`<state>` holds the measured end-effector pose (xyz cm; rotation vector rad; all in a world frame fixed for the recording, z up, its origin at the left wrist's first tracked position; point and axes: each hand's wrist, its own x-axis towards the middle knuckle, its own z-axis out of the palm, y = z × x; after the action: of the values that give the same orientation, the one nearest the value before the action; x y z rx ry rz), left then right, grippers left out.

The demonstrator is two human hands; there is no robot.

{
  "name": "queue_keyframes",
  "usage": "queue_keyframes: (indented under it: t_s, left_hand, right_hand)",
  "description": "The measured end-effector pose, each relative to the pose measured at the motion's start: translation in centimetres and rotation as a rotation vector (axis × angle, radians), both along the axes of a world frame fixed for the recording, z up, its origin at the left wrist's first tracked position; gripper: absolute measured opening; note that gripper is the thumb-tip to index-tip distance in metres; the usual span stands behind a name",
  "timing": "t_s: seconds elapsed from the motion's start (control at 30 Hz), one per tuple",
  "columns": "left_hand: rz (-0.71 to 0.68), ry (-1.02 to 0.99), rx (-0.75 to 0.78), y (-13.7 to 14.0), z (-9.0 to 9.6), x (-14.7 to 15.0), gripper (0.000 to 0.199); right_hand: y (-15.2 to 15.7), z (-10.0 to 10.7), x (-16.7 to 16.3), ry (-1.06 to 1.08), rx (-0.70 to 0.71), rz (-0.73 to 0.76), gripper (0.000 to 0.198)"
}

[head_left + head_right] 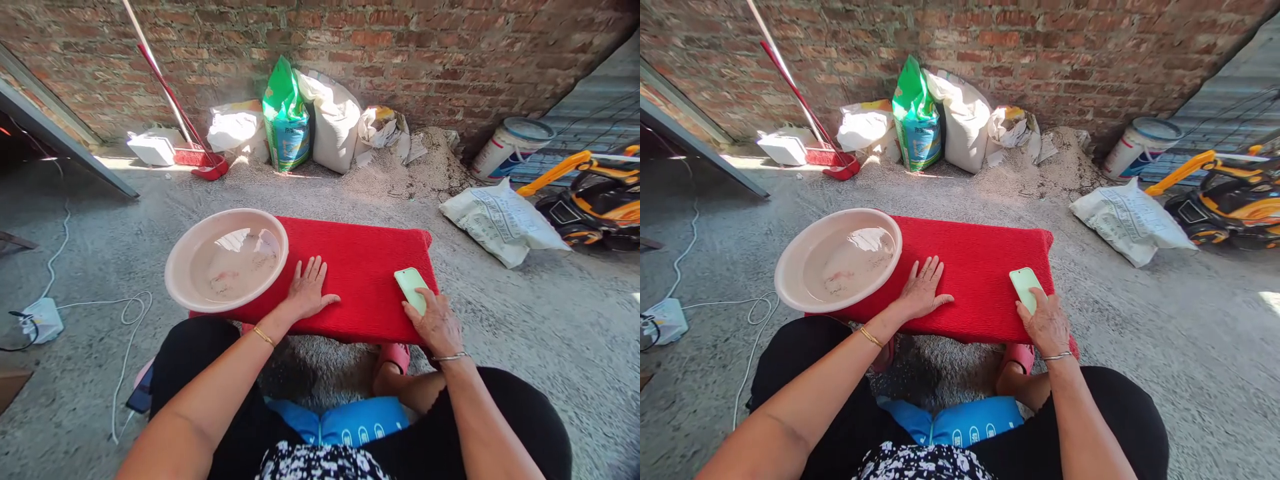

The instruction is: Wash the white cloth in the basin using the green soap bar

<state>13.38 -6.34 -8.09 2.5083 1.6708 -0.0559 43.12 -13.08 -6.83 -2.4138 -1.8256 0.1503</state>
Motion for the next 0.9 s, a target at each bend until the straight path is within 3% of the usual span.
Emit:
queue_keyframes:
  t_s: [0.17, 0.3, 0.4, 0.53, 0.63, 0.77, 0.9]
  left_hand:
    - [-0.373, -0.148, 0.059, -5.3, -0.9, 2.9, 0.098]
    - [-0.664, -0.271, 0.090, -8.0, -0.6, 3.9, 0.087]
    - [-0.550, -0.265, 0.104, -6.0, 0.1, 2.7, 0.080]
    - [-0.042, -0.142, 0.102, -0.7, 0.7, 0.2, 0.073]
    - [0.144, -0.077, 0.071, 1.8, 0.5, -0.7, 0.074]
    - [0.056, -0.069, 0.012, 1.4, 0.0, 0.8, 0.083]
    - [-0.254, -0.154, -0.016, -2.8, -0.1, 4.0, 0.088]
  right_hand:
    - [0.0, -0.1, 0.1, 0.002, 0.016, 0.012, 0.048]
    - [0.0, 0.0, -0.1, -0.008, 0.021, -0.011, 0.048]
    - [0.1, 0.2, -0.2, -0.010, 0.006, -0.014, 0.046]
    - [0.1, 0.4, -0.4, 0.003, -0.031, -0.019, 0.045]
    - [0.1, 0.4, -0.3, 0.002, -0.024, -0.021, 0.046]
    - [0.0, 0.5, -0.2, 0.011, -0.015, -0.005, 0.046]
    - [0.0, 0.4, -0.1, 0.006, -0.020, -0.012, 0.049]
